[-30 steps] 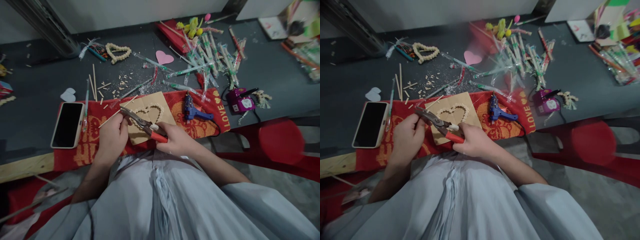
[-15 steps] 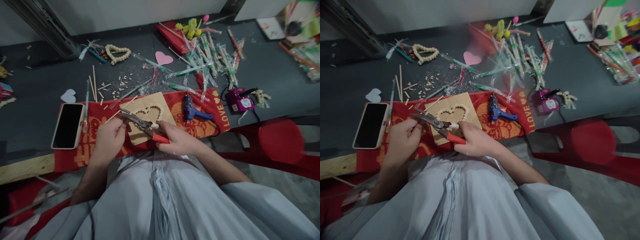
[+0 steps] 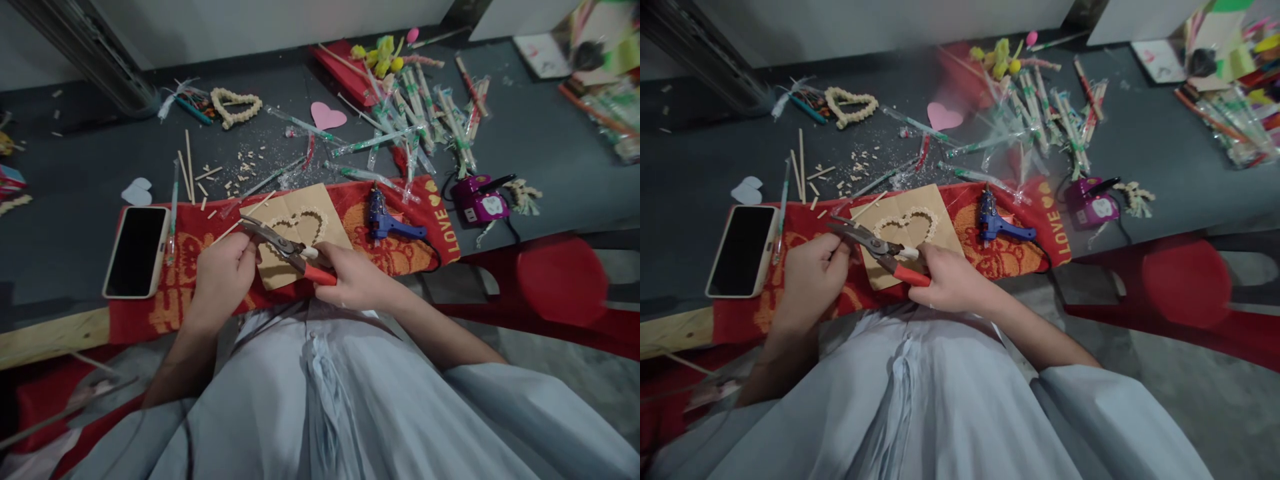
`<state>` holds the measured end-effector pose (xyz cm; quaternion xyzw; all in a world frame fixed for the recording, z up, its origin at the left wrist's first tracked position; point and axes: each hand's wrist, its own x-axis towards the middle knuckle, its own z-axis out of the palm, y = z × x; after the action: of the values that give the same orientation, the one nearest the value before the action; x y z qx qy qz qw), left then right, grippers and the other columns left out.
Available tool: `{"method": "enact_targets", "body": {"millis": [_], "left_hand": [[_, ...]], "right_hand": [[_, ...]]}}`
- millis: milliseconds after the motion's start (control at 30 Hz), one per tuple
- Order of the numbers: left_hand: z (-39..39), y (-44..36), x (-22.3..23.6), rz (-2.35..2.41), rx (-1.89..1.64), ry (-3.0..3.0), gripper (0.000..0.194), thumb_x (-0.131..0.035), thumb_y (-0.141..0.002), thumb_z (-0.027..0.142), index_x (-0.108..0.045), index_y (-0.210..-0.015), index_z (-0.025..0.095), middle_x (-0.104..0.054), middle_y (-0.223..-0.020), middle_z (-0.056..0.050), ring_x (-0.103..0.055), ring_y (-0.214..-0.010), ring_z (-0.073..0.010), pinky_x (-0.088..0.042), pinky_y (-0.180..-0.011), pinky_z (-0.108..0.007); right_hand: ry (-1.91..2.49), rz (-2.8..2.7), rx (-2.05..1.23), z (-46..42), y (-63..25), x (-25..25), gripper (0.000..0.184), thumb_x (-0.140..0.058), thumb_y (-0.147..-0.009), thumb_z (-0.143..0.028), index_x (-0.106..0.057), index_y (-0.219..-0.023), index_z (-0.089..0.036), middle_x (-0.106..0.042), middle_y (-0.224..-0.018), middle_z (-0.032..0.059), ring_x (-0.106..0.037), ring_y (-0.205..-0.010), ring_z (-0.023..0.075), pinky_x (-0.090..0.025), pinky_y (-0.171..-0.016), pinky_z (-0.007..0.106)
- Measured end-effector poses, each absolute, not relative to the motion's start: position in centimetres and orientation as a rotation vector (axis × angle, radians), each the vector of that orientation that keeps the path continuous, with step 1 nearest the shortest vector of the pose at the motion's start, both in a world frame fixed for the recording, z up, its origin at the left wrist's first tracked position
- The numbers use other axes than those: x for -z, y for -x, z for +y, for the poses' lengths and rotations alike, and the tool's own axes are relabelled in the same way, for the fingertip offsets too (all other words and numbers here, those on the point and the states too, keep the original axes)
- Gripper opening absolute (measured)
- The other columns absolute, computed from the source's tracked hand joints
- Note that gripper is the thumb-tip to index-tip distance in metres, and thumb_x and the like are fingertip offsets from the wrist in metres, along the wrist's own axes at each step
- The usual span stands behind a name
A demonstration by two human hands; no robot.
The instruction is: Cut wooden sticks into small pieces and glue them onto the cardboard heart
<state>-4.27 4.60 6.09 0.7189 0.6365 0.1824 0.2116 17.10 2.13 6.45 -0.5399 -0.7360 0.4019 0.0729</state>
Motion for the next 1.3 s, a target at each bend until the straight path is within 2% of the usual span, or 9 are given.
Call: {"method": "enact_targets", "body": {"millis": [133, 267, 433, 700, 800, 867, 967, 1200, 1300], "left_hand": [[5.0, 4.9, -6.4, 1.527, -0.533, -1.742, 0.024, -0.045, -0.084, 0.031, -0.059, -0.068, 0.019, -0.06, -0.057, -0.001, -0.054, -0.053, -0.0125, -0.038, -0.052, -0.025], [5.2, 5.0, -6.8, 1.4, -0.522, -1.507, 0.022, -0.048, -0.082, 0.032, -0.064, -0.074, 0.019, -0.055, -0.05, 0.0, -0.046, -0.044, -0.0106, -0.034, -0.043, -0.023], [5.2, 4.6, -6.9, 1.39, -0.587, -1.426, 0.019, -0.048, -0.082, 0.025, -0.064, -0.073, 0.017, -0.055, -0.049, -0.001, -0.048, -0.045, -0.0097, -0.034, -0.043, -0.021], [5.3, 4.7, -5.9, 1.424, -0.571, -1.413, 0.029, -0.05, -0.081, 0.036, -0.058, -0.063, 0.016, -0.054, -0.048, -0.001, -0.041, -0.04, -0.008, -0.027, -0.039, -0.02], [5.2, 4.6, -5.7, 1.467, -0.551, -1.541, 0.033, -0.046, -0.084, 0.038, -0.058, -0.061, 0.017, -0.058, -0.053, -0.002, -0.048, -0.046, -0.0102, -0.033, -0.044, -0.022], [4.9, 4.4, -5.6, 1.577, -0.58, -1.716, 0.029, -0.046, -0.083, 0.035, -0.061, -0.066, 0.017, -0.062, -0.061, -0.002, -0.055, -0.056, -0.0123, -0.038, -0.052, -0.023], [4.5, 4.0, -5.3, 1.82, -0.62, -1.984, 0.02, -0.048, -0.08, 0.027, -0.062, -0.07, 0.018, -0.063, -0.066, -0.002, -0.058, -0.065, -0.0146, -0.039, -0.06, -0.025], [4.5, 4.5, -4.8, 1.694, -0.694, -2.034, 0.028, -0.047, -0.079, 0.028, -0.054, -0.054, 0.018, -0.053, -0.052, 0.0, -0.048, -0.051, -0.0105, -0.034, -0.052, -0.024], [4.6, 4.8, -4.8, 1.582, -0.702, -1.893, 0.03, -0.05, -0.081, 0.032, -0.058, -0.057, 0.017, -0.049, -0.048, 0.002, -0.043, -0.046, -0.0089, -0.031, -0.047, -0.023]], "right_hand": [[1.479, -2.226, -1.269, 2.3, -17.8, -6.0, 0.037, -0.051, -0.068, -0.032, -0.05, -0.1, -0.013, -0.059, -0.094, 0.0111, -0.054, -0.081, 0.0226, -0.041, -0.07, 0.032], [1.401, -2.231, -1.28, 2.2, -18.2, -6.1, 0.044, -0.051, -0.068, -0.031, -0.049, -0.106, -0.01, -0.058, -0.101, 0.015, -0.055, -0.087, 0.0248, -0.042, -0.075, 0.035], [1.486, -2.214, -1.254, 2.0, -17.8, -6.6, 0.038, -0.051, -0.066, -0.031, -0.051, -0.099, -0.013, -0.059, -0.09, 0.0094, -0.053, -0.076, 0.0211, -0.04, -0.066, 0.031], [1.656, -2.19, -1.147, 1.7, -17.1, -6.7, 0.028, -0.053, -0.062, -0.033, -0.049, -0.084, -0.016, -0.056, -0.073, 0.0033, -0.044, -0.06, 0.0152, -0.028, -0.054, 0.026], [1.698, -2.2, -1.12, 1.7, -17.0, -6.9, 0.027, -0.053, -0.063, -0.034, -0.049, -0.084, -0.017, -0.055, -0.072, 0.0032, -0.042, -0.06, 0.0151, -0.027, -0.053, 0.026], [1.711, -2.198, -1.127, 1.8, -16.9, -6.9, 0.027, -0.053, -0.064, -0.034, -0.049, -0.085, -0.017, -0.056, -0.074, 0.0041, -0.044, -0.061, 0.0156, -0.028, -0.055, 0.026], [1.689, -2.19, -1.159, 1.9, -17.0, -6.7, 0.029, -0.052, -0.066, -0.033, -0.049, -0.09, -0.016, -0.058, -0.081, 0.0058, -0.047, -0.065, 0.0169, -0.032, -0.057, 0.026], [1.537, -2.236, -1.221, 2.2, -17.9, -6.1, 0.038, -0.048, -0.069, -0.031, -0.048, -0.102, -0.012, -0.057, -0.1, 0.0141, -0.055, -0.088, 0.0262, -0.042, -0.073, 0.036], [1.492, -2.237, -1.239, 2.2, -18.2, -6.1, 0.041, -0.049, -0.069, -0.032, -0.048, -0.104, -0.011, -0.057, -0.102, 0.0146, -0.055, -0.09, 0.0266, -0.044, -0.077, 0.038]]}}
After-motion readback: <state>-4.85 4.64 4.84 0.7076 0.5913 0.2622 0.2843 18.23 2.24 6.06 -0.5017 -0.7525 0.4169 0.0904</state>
